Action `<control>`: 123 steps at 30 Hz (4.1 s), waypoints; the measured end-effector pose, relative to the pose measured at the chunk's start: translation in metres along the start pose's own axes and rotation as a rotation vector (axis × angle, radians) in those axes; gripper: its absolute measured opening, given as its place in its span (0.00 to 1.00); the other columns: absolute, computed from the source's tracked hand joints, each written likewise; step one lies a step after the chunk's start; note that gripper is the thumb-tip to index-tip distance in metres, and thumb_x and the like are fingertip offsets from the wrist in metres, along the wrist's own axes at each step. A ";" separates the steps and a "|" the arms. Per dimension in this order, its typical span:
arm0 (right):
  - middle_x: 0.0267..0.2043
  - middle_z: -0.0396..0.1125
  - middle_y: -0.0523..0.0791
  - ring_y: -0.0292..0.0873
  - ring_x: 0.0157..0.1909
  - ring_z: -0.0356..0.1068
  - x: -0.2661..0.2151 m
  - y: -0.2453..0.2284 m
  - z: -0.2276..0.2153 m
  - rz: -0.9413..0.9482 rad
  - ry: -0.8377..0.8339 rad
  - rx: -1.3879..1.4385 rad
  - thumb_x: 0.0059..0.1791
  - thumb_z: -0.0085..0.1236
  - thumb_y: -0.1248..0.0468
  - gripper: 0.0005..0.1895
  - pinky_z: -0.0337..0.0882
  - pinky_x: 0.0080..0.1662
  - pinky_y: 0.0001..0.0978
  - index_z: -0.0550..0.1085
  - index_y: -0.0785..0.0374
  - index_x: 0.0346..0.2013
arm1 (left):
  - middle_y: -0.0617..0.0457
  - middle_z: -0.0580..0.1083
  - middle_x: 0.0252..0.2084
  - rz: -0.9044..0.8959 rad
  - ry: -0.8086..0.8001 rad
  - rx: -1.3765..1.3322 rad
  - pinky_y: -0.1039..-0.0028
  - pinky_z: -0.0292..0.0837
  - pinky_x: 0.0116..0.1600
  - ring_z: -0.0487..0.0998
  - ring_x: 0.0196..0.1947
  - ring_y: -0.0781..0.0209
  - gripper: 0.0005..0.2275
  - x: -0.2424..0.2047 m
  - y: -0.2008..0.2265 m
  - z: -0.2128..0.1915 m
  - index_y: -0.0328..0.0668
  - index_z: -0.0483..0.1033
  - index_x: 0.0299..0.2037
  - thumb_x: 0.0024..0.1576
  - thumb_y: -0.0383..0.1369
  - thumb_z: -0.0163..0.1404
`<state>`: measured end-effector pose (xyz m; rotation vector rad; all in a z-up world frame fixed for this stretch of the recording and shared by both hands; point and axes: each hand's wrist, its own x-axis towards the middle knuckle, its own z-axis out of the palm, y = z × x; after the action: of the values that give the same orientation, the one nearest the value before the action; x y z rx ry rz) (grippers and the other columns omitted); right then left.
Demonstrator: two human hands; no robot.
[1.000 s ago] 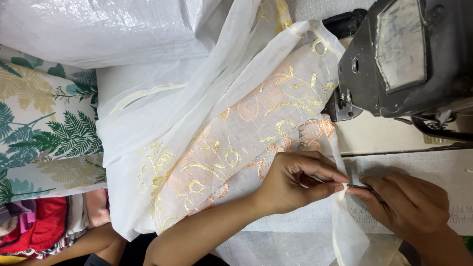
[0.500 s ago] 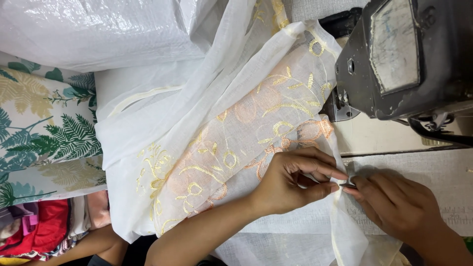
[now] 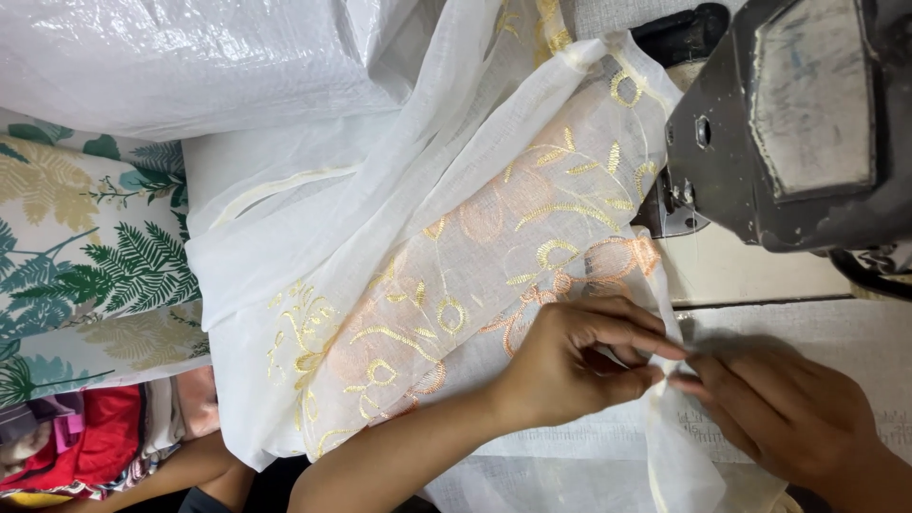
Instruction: Trimming excess threads and fabric from an embroidered white garment using small scissors.
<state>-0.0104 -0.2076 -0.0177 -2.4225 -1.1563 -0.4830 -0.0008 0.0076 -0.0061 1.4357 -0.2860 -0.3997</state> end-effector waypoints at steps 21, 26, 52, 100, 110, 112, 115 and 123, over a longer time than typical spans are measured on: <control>0.18 0.62 0.44 0.42 0.19 0.61 -0.021 0.001 0.001 0.094 0.205 -0.107 0.40 0.69 0.47 0.24 0.63 0.25 0.31 0.72 0.65 0.18 | 0.54 0.75 0.38 0.054 -0.019 -0.095 0.85 0.72 0.43 0.75 0.39 0.69 0.05 -0.004 0.000 0.005 0.47 0.77 0.39 0.55 0.25 0.55; 0.19 0.64 0.45 0.41 0.20 0.63 -0.022 0.001 0.002 0.079 0.249 -0.104 0.41 0.68 0.50 0.22 0.67 0.27 0.32 0.74 0.66 0.20 | 0.53 0.73 0.38 0.018 -0.021 -0.139 0.84 0.74 0.42 0.74 0.39 0.69 0.07 -0.004 0.002 0.006 0.46 0.77 0.39 0.53 0.23 0.55; 0.19 0.63 0.44 0.41 0.19 0.62 -0.012 0.001 -0.001 0.065 0.209 -0.035 0.43 0.64 0.55 0.17 0.65 0.25 0.30 0.75 0.67 0.22 | 0.56 0.74 0.37 0.063 -0.012 -0.104 0.87 0.71 0.38 0.73 0.39 0.70 0.05 -0.002 0.001 0.007 0.47 0.77 0.38 0.54 0.25 0.56; 0.25 0.64 0.47 0.43 0.23 0.64 -0.010 -0.004 -0.003 0.016 0.156 0.084 0.45 0.56 0.65 0.09 0.71 0.31 0.35 0.72 0.71 0.28 | 0.55 0.74 0.37 -0.036 -0.026 -0.258 0.86 0.74 0.46 0.75 0.38 0.72 0.05 -0.004 0.003 0.010 0.43 0.77 0.37 0.53 0.24 0.55; 0.25 0.58 0.44 0.43 0.26 0.61 0.003 0.001 -0.012 -0.006 0.059 0.046 0.47 0.52 0.63 0.09 0.70 0.34 0.39 0.68 0.67 0.29 | 0.55 0.74 0.32 -0.005 0.002 -0.171 0.84 0.69 0.38 0.72 0.33 0.70 0.05 0.005 0.007 0.009 0.44 0.77 0.35 0.51 0.24 0.57; 0.24 0.59 0.44 0.42 0.25 0.62 0.004 0.002 -0.013 0.011 0.085 0.025 0.46 0.54 0.63 0.09 0.69 0.33 0.38 0.69 0.66 0.28 | 0.54 0.73 0.33 -0.025 -0.015 -0.175 0.86 0.69 0.37 0.72 0.32 0.70 0.05 0.007 0.007 0.011 0.43 0.78 0.34 0.51 0.23 0.56; 0.25 0.61 0.44 0.41 0.25 0.64 0.001 0.004 -0.013 0.024 0.109 0.012 0.46 0.57 0.62 0.10 0.70 0.31 0.36 0.69 0.65 0.27 | 0.53 0.73 0.32 -0.059 -0.013 -0.152 0.86 0.69 0.36 0.72 0.30 0.70 0.05 0.010 0.009 0.014 0.40 0.78 0.33 0.50 0.22 0.56; 0.27 0.63 0.46 0.43 0.25 0.64 -0.009 0.005 -0.011 0.022 0.127 0.040 0.46 0.57 0.63 0.09 0.72 0.32 0.36 0.71 0.66 0.27 | 0.50 0.75 0.32 -0.060 -0.007 -0.090 0.84 0.72 0.37 0.74 0.31 0.67 0.04 0.009 0.010 0.015 0.37 0.78 0.34 0.50 0.22 0.56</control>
<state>-0.0133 -0.2214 -0.0131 -2.3315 -1.0745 -0.5913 0.0014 -0.0089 0.0055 1.3574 -0.2285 -0.4606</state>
